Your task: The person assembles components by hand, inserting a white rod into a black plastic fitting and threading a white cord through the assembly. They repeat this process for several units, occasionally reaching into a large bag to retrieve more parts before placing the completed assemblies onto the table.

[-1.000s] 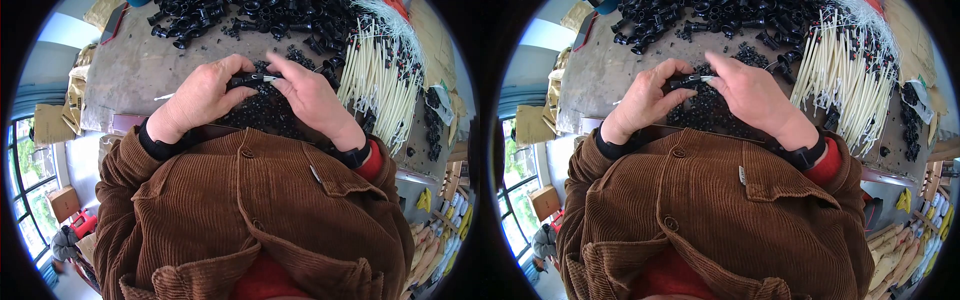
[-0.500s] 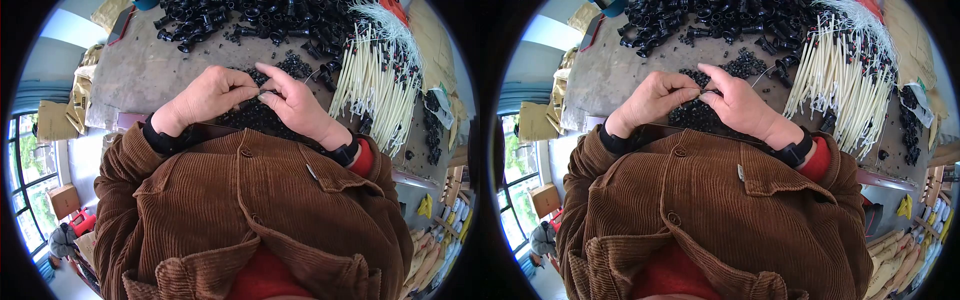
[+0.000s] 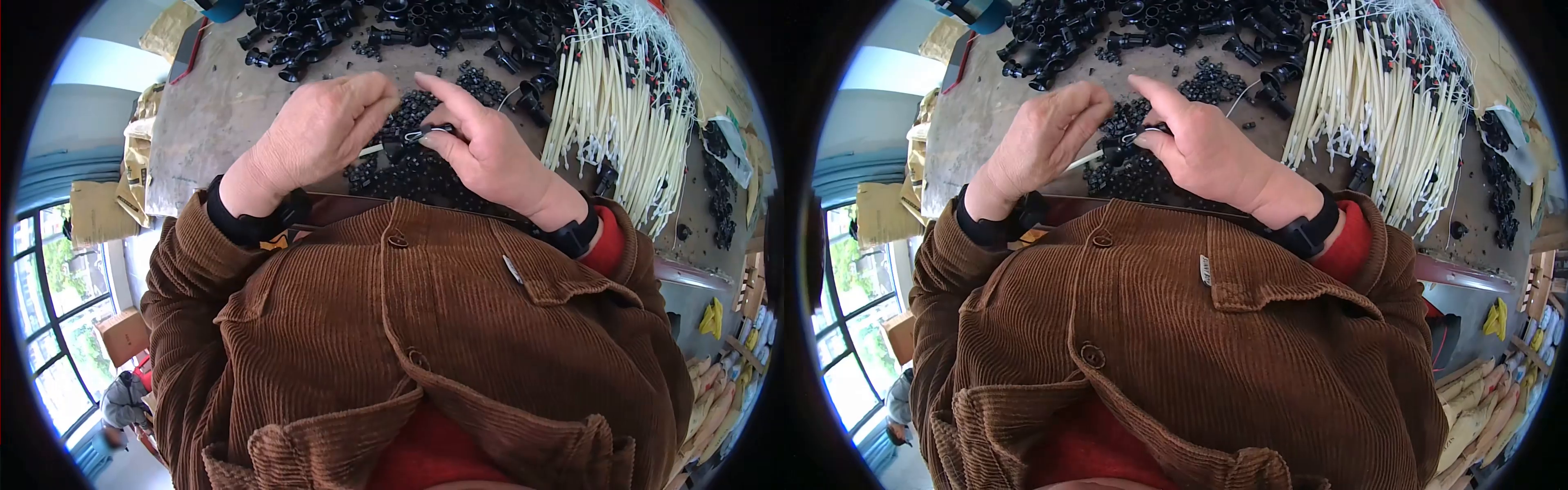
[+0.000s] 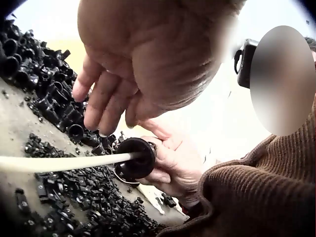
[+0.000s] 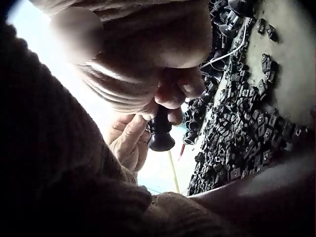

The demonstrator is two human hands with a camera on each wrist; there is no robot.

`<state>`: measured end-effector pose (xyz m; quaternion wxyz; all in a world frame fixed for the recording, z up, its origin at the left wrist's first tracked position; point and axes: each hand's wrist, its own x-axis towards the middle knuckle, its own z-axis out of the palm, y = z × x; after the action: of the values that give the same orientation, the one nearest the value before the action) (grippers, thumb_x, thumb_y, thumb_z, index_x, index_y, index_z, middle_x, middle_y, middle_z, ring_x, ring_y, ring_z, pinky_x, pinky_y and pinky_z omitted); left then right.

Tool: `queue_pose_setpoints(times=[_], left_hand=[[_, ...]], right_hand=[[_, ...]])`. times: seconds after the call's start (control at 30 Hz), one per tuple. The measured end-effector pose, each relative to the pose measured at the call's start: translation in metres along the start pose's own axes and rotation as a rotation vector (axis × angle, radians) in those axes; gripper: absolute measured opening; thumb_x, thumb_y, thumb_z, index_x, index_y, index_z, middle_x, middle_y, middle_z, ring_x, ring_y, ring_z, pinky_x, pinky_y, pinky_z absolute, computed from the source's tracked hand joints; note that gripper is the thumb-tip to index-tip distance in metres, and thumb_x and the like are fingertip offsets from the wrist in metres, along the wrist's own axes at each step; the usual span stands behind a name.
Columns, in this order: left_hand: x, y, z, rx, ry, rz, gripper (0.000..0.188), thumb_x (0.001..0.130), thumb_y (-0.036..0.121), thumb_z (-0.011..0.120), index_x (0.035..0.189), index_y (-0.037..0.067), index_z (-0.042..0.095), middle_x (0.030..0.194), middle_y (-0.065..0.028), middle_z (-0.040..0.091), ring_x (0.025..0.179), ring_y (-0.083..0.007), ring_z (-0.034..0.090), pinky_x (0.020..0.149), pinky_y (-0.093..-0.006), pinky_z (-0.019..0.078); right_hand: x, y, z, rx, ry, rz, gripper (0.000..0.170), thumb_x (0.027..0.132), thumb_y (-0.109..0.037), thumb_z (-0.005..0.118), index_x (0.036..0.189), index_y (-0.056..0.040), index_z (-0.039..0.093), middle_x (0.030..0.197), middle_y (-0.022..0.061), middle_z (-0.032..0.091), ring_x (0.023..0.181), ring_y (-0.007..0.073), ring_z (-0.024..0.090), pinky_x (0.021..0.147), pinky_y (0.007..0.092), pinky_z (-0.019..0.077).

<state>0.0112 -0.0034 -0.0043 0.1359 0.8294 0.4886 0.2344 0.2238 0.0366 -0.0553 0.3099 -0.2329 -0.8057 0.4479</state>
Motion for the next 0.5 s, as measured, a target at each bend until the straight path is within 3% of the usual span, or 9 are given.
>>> queue_pose_setpoints(times=[0.07, 0.23, 0.37, 0.5], left_hand=[[-0.001, -0.006, 0.002, -0.106, -0.020, 0.078, 0.012, 0.086, 0.014, 0.062, 0.093, 0.005, 0.064, 0.078, -0.0118, 0.064, 0.067, -0.0306, 0.063, 0.059, -0.0385, 0.0499], [-0.002, -0.008, 0.006, -0.164, -0.087, 0.075, 0.012, 0.086, 0.016, 0.063, 0.092, 0.005, 0.066, 0.075, -0.0111, 0.064, 0.065, -0.0308, 0.062, 0.058, -0.0376, 0.0499], [0.003, -0.006, 0.001, -0.149, -0.152, 0.086, 0.009, 0.084, 0.014, 0.062, 0.083, 0.006, 0.066, 0.071, -0.0106, 0.063, 0.063, -0.0309, 0.062, 0.057, -0.0377, 0.0500], [0.008, 0.000, 0.007, 0.118, -0.179, 0.213, 0.007, 0.079, 0.012, 0.062, 0.078, 0.005, 0.062, 0.069, -0.0102, 0.061, 0.061, -0.0305, 0.061, 0.057, -0.0379, 0.0500]], right_hand=[[0.000, 0.000, 0.000, -0.064, 0.024, -0.030, 0.060, 0.086, -0.002, 0.062, 0.140, -0.0049, 0.037, 0.091, 0.0149, 0.066, 0.080, 0.0223, 0.065, 0.073, 0.0285, 0.0502], [0.000, -0.002, 0.000, -0.088, 0.009, -0.028, 0.061, 0.084, -0.002, 0.063, 0.140, -0.0049, 0.037, 0.091, 0.0162, 0.066, 0.080, 0.0247, 0.066, 0.073, 0.0305, 0.0511], [0.000, -0.005, 0.000, -0.084, -0.013, -0.018, 0.062, 0.083, -0.001, 0.063, 0.139, -0.0047, 0.037, 0.091, 0.0174, 0.066, 0.081, 0.0278, 0.066, 0.073, 0.0321, 0.0514], [0.000, -0.002, 0.001, -0.110, -0.041, -0.016, 0.062, 0.083, -0.002, 0.063, 0.139, -0.0041, 0.036, 0.091, 0.0180, 0.066, 0.082, 0.0292, 0.067, 0.073, 0.0327, 0.0514]])
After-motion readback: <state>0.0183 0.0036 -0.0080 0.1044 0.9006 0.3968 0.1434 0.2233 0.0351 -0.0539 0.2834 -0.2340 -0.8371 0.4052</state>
